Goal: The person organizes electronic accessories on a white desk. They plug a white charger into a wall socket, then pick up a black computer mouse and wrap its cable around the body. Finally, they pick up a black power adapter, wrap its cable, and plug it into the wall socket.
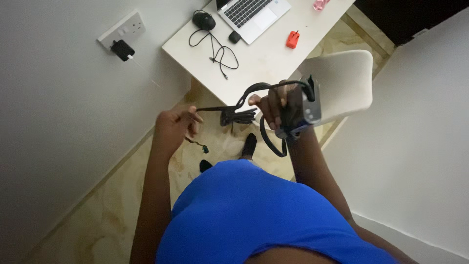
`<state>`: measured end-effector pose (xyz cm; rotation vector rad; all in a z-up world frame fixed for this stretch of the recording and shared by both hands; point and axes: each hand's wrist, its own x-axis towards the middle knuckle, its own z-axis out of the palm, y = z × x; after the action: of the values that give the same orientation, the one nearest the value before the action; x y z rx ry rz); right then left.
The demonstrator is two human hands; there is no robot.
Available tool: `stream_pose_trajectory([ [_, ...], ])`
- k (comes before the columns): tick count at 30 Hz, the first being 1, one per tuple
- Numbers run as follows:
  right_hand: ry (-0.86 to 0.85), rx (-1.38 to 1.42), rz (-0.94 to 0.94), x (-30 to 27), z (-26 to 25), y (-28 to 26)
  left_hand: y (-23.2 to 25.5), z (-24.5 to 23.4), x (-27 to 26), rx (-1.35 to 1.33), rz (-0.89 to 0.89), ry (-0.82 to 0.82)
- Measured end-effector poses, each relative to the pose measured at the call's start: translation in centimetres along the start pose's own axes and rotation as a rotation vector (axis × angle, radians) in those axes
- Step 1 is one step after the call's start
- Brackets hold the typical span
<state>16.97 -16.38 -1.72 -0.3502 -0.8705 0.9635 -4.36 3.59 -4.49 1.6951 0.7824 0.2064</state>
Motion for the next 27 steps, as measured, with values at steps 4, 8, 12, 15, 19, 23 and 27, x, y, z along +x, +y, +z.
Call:
stream_pose_trajectory([
  [4,-0.101,0.036,-0.029,0.5,-2.0,0.0,1.0,1.9,1.0,0.008,0.094,-0.13],
  [8,0.014,0.119,0.002,1.3,-1.4,-1.2,2.5,4.1,1.7,0.032,0.182,-0.279],
  [12,0.02,-0.03,0.028,2.9,-1.5,-2.7,2.7,6.6,3.7,0.116,0.256,-0.371],
  [15,0.097,-0.047,0.166,3.2,-2.0,-3.8,3.2,7.4,4.7,-0.332,0.41,-0.518],
  [19,0.224,-0.225,0.317,3.4,-2.2,-4.9,5.1,7.9,5.4,-0.296,0.528,-0.289],
  [23,0.339,-0.278,0.423,4.2,-2.6,-4.9,7.5,7.4,5.4,-0.261,0.535,-0.162],
  [27,0.33,-0.516,0.46,5.9,-2.9,-4.7,10.4,7.3,5.1,-0.319,0.433,-0.174],
])
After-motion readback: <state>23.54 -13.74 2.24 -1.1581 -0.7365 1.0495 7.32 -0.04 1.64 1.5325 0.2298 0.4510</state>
